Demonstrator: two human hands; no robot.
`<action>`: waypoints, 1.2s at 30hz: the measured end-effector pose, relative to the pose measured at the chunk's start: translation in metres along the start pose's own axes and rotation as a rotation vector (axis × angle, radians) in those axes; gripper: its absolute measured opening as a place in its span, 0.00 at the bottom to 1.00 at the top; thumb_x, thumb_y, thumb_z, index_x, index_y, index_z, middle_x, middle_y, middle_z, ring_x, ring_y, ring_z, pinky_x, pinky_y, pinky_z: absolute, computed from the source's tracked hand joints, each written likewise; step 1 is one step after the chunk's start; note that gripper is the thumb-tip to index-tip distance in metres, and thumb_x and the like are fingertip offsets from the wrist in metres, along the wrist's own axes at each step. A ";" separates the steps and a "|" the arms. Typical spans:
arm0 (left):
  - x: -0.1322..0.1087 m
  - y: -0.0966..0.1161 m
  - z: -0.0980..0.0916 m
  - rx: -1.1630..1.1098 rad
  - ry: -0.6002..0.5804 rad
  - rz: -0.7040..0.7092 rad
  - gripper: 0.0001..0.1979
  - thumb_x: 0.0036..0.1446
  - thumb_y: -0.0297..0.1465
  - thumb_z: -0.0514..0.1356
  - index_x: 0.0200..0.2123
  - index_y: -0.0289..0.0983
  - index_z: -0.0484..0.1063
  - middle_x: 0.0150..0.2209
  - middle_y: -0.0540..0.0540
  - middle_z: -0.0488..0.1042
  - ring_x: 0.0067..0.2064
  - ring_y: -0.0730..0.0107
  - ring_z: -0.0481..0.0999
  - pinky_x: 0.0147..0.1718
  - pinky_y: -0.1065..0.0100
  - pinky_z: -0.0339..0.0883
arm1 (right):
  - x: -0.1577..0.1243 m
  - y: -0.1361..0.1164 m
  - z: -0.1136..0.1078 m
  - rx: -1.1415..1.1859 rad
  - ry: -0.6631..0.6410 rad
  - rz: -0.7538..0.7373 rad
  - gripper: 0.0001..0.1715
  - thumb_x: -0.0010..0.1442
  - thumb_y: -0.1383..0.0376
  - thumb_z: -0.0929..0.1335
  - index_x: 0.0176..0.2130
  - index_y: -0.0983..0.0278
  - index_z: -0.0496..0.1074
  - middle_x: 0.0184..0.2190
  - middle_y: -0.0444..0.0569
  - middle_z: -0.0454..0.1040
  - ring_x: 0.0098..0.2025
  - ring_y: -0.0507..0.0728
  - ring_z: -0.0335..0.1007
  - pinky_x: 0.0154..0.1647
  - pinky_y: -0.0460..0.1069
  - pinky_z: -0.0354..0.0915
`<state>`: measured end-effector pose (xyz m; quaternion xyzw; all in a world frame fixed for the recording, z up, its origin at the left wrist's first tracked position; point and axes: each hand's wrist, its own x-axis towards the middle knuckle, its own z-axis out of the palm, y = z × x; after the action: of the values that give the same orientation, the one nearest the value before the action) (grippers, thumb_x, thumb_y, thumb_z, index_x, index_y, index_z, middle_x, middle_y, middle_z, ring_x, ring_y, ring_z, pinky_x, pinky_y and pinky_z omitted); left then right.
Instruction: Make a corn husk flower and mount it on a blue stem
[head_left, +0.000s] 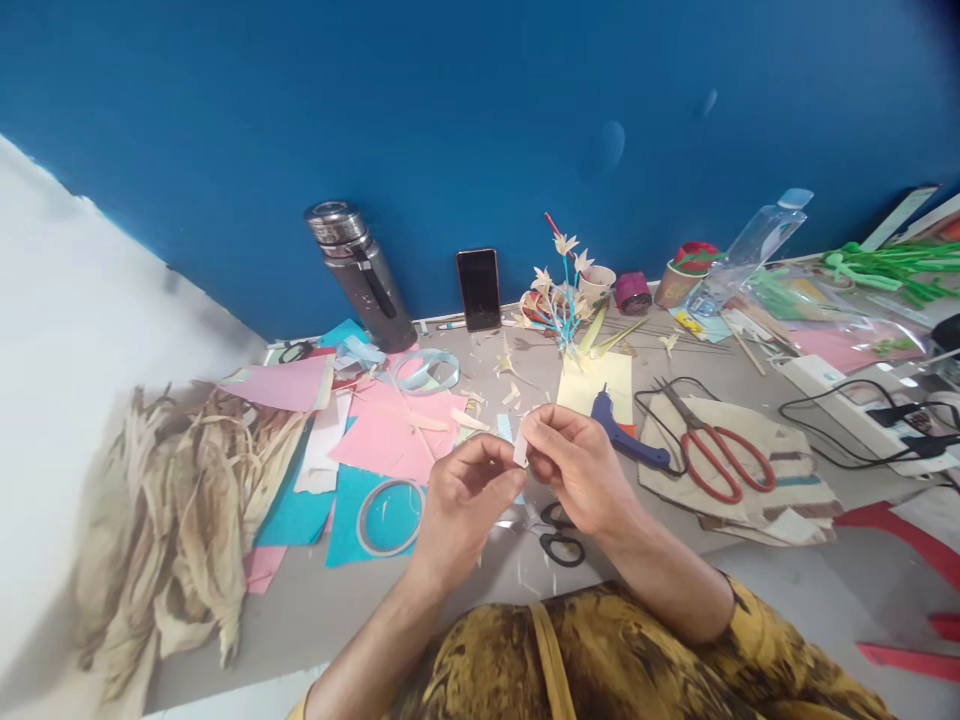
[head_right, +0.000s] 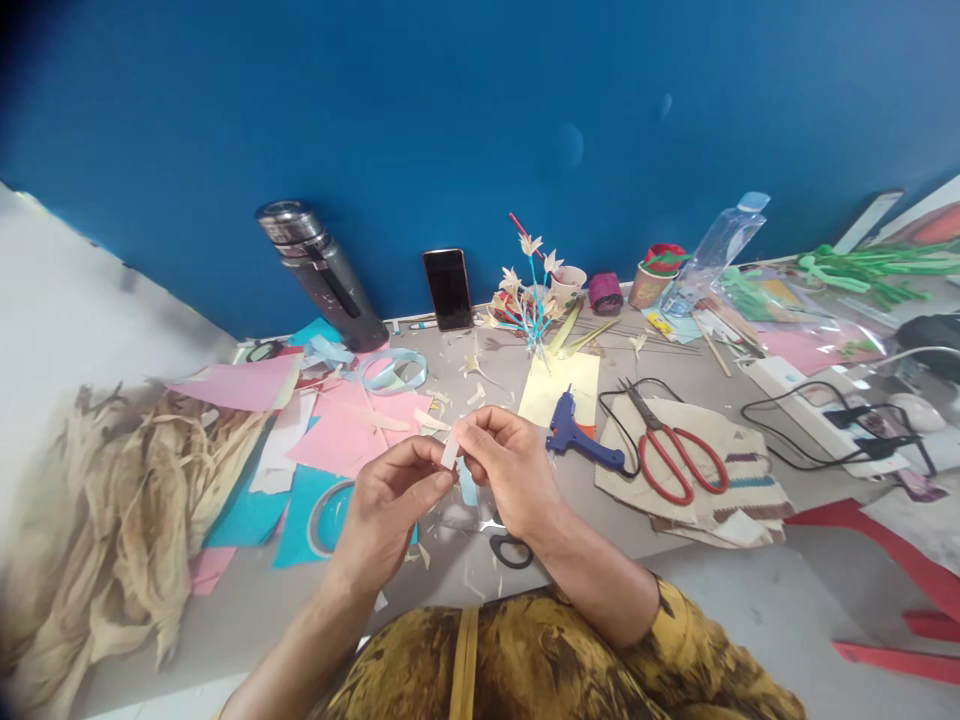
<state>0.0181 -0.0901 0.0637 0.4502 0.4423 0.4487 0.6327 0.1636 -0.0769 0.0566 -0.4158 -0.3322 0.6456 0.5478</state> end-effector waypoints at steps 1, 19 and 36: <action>0.000 0.001 0.002 0.013 -0.001 0.002 0.08 0.49 0.33 0.69 0.29 0.37 0.74 0.26 0.49 0.72 0.29 0.71 0.68 0.29 0.70 0.60 | 0.000 -0.001 0.001 -0.004 0.006 0.006 0.20 0.53 0.53 0.76 0.26 0.64 0.68 0.15 0.36 0.61 0.18 0.45 0.49 0.20 0.43 0.46; 0.022 -0.004 -0.002 -0.121 -0.084 -0.131 0.05 0.48 0.29 0.62 0.22 0.36 0.72 0.21 0.50 0.70 0.28 0.72 0.67 0.32 0.69 0.60 | 0.010 -0.001 -0.015 0.218 -0.070 0.083 0.18 0.47 0.60 0.76 0.38 0.63 0.74 0.27 0.41 0.69 0.20 0.45 0.53 0.17 0.41 0.47; 0.032 -0.004 -0.009 -0.060 -0.093 -0.115 0.03 0.49 0.29 0.65 0.28 0.35 0.78 0.24 0.49 0.74 0.30 0.72 0.70 0.34 0.70 0.62 | 0.020 -0.013 -0.017 -0.406 -0.100 -0.023 0.10 0.56 0.59 0.72 0.33 0.64 0.75 0.23 0.43 0.72 0.23 0.50 0.62 0.23 0.45 0.57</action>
<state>0.0171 -0.0586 0.0529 0.4252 0.4240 0.4032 0.6906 0.1837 -0.0556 0.0577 -0.4811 -0.4870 0.5790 0.4429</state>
